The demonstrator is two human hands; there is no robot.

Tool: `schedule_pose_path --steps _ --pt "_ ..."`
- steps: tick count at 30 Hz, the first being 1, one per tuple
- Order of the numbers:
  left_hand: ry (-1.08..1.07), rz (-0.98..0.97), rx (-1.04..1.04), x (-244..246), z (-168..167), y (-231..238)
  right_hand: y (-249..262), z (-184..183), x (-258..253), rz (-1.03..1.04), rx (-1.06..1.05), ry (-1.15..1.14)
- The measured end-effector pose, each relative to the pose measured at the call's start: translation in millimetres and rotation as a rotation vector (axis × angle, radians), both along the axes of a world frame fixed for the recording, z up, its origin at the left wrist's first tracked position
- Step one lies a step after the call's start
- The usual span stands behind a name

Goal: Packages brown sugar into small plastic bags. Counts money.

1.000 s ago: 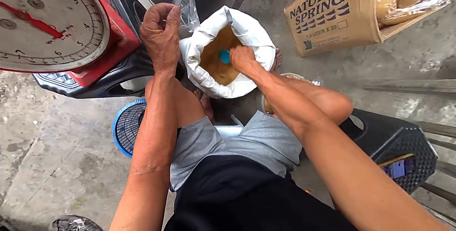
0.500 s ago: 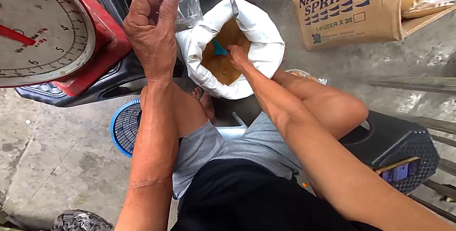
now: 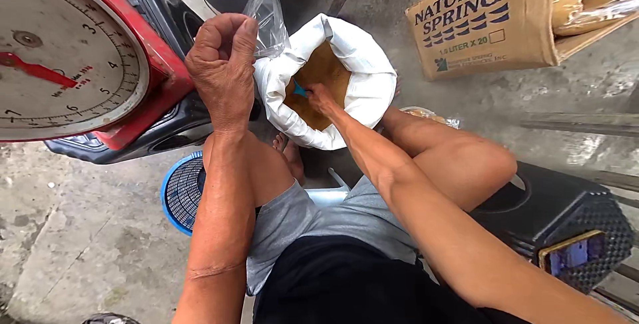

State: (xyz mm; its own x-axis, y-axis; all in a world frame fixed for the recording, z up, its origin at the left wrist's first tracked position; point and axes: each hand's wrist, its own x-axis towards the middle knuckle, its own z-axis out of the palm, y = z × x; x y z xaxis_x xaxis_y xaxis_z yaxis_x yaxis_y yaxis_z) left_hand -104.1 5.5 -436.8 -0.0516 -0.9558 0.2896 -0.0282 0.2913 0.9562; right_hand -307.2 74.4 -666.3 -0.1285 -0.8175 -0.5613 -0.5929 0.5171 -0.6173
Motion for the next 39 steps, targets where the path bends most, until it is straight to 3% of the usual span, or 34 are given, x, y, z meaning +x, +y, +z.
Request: schedule_pose_path --steps 8,15,20,28,32,39 --pt "0.031 -0.022 0.023 4.0 0.3 4.1 1.8 22.1 15.0 -0.060 0.023 -0.035" --pt "0.081 -0.120 0.112 0.5 8.6 24.2 46.3 79.4 -9.1 -0.113 -0.020 -0.008" --pt "-0.001 -0.240 0.159 -11.8 11.1 42.1 92.7 121.6 -25.1 -0.222 -0.027 -0.031" --pt "-0.122 -0.398 0.412 -33.0 -52.0 56.4 157.6 155.8 -45.7 -0.338 -0.084 -0.015" --pt "-0.170 -0.351 0.441 -33.2 -79.1 62.3 176.8 178.2 -49.8 -0.349 -0.097 -0.001" --pt "-0.234 -0.295 0.361 -36.8 -90.0 67.1 187.4 214.0 -50.4 -0.369 -0.165 -0.053"
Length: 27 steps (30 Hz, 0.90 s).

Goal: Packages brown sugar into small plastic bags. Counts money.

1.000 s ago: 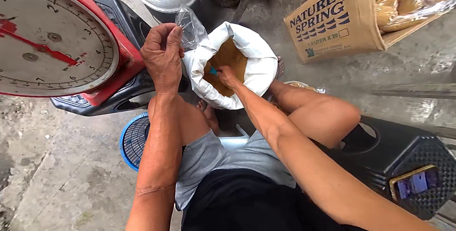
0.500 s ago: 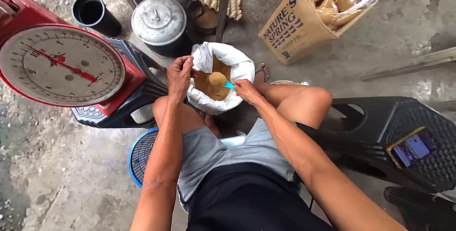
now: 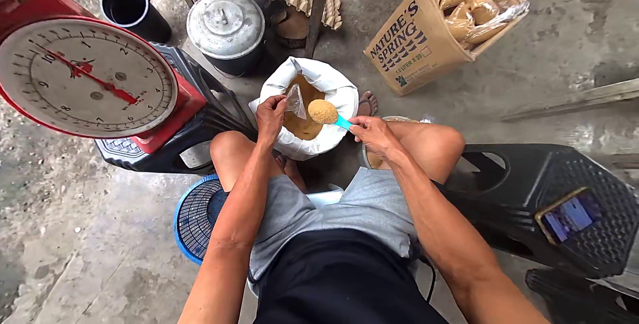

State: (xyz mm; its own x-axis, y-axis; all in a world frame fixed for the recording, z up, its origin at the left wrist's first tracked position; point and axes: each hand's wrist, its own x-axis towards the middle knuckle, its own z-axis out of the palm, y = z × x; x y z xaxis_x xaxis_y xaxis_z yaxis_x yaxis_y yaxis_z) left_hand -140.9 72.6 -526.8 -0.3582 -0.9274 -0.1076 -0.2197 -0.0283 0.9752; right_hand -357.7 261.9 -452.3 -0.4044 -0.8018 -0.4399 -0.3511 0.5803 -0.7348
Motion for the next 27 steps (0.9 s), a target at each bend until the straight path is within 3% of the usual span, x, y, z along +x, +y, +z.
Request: schedule_pose_path --steps 8,14,27 --pt "0.000 -0.080 -0.094 -24.4 -13.2 17.7 -7.3 34.0 8.2 -0.003 -0.088 -0.003" --pt "-0.034 -0.130 -0.056 -31.8 -11.8 19.7 -8.6 23.6 1.6 0.044 -0.008 0.142" --pt "-0.040 -0.301 -0.053 -31.7 -13.5 23.7 -20.3 10.2 12.6 0.191 0.137 0.133"
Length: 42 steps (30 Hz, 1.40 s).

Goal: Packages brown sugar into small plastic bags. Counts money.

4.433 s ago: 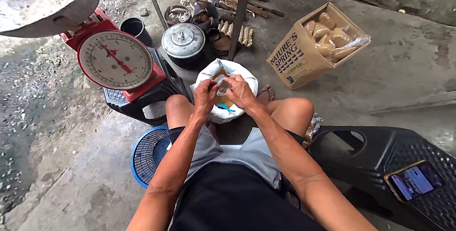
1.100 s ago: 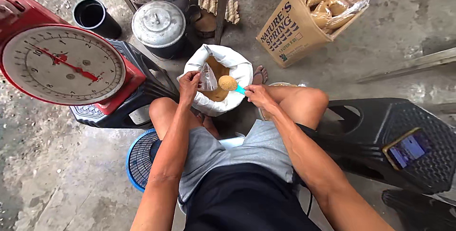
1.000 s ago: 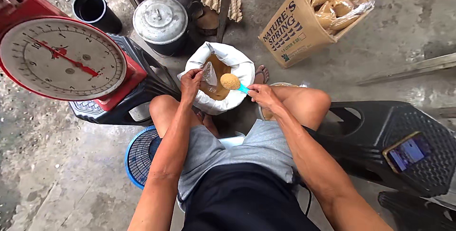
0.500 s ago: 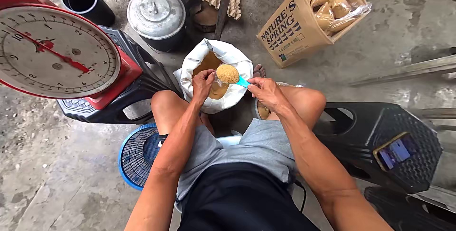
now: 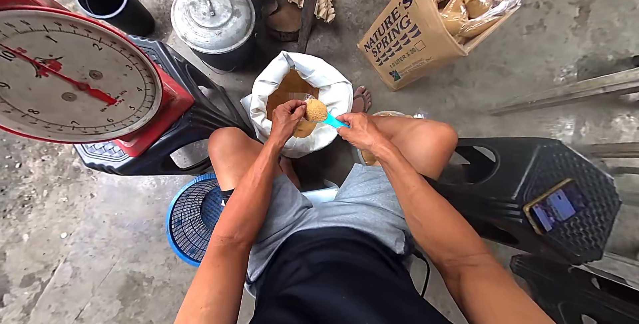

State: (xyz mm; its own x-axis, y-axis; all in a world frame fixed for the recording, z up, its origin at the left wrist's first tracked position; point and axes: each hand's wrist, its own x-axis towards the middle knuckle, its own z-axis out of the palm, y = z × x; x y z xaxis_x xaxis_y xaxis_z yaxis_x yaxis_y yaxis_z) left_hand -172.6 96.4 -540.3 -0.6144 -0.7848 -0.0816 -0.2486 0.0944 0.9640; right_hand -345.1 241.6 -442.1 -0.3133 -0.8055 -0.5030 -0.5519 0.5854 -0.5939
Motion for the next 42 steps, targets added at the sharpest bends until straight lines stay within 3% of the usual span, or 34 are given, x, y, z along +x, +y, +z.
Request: schedule_pose_path --steps 6,15,24,32,38,42 --pt "-0.069 -0.044 -0.009 -2.7 -5.9 -3.8 -31.7 0.3 15.3 0.155 0.075 -0.004" --pt "-0.247 0.128 -0.010 -2.7 -7.9 -23.4 -87.9 31.4 34.6 0.463 0.150 0.358" --pt "-0.162 0.137 0.020 -5.7 -16.2 -28.2 -86.5 27.3 45.2 0.360 0.190 0.430" --pt "0.060 0.271 0.485 -8.1 -14.8 -30.1 -70.9 7.2 32.1 0.306 0.068 0.326" --pt "0.078 0.294 0.582 -9.8 -23.6 -33.7 -55.9 -24.3 20.1 0.260 0.162 0.292" --pt "0.041 0.338 0.667 -12.6 -27.4 -33.4 -52.9 -26.4 17.4 0.249 0.180 0.272"
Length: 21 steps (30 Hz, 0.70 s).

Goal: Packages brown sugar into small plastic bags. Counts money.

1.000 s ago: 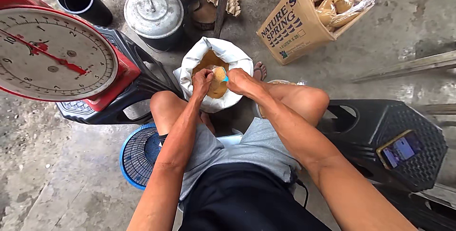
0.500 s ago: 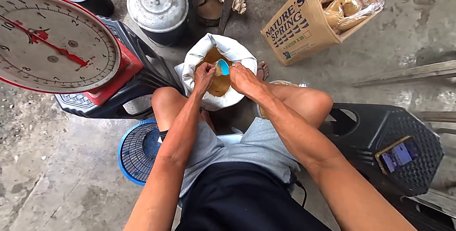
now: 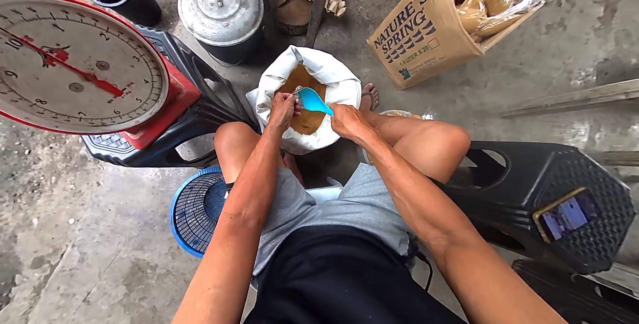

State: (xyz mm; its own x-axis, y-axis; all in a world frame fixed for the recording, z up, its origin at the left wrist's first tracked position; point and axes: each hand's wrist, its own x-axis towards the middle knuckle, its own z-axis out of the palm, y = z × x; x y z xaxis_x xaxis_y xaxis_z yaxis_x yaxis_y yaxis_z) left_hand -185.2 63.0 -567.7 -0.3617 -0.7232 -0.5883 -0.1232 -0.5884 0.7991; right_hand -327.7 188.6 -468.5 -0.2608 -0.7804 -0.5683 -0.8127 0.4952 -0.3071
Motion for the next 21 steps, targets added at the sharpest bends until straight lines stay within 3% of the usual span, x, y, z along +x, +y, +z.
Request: schedule_pose_path --steps 3,12,16,21 --pt "-0.026 -0.023 -0.006 -2.6 -0.8 2.3 0.4 1.3 2.7 -0.025 -0.013 0.011" --pt "-0.313 -0.171 -0.346 6.1 -14.8 -1.2 13.8 21.1 -9.9 -0.144 -0.105 0.038" --pt "-0.336 -0.186 -0.350 12.5 -12.7 -3.6 -4.9 7.4 -13.0 -0.109 -0.019 0.141" --pt "-0.359 -0.233 -0.418 36.1 15.9 10.4 -59.8 -47.2 4.5 -0.090 -0.008 0.057"
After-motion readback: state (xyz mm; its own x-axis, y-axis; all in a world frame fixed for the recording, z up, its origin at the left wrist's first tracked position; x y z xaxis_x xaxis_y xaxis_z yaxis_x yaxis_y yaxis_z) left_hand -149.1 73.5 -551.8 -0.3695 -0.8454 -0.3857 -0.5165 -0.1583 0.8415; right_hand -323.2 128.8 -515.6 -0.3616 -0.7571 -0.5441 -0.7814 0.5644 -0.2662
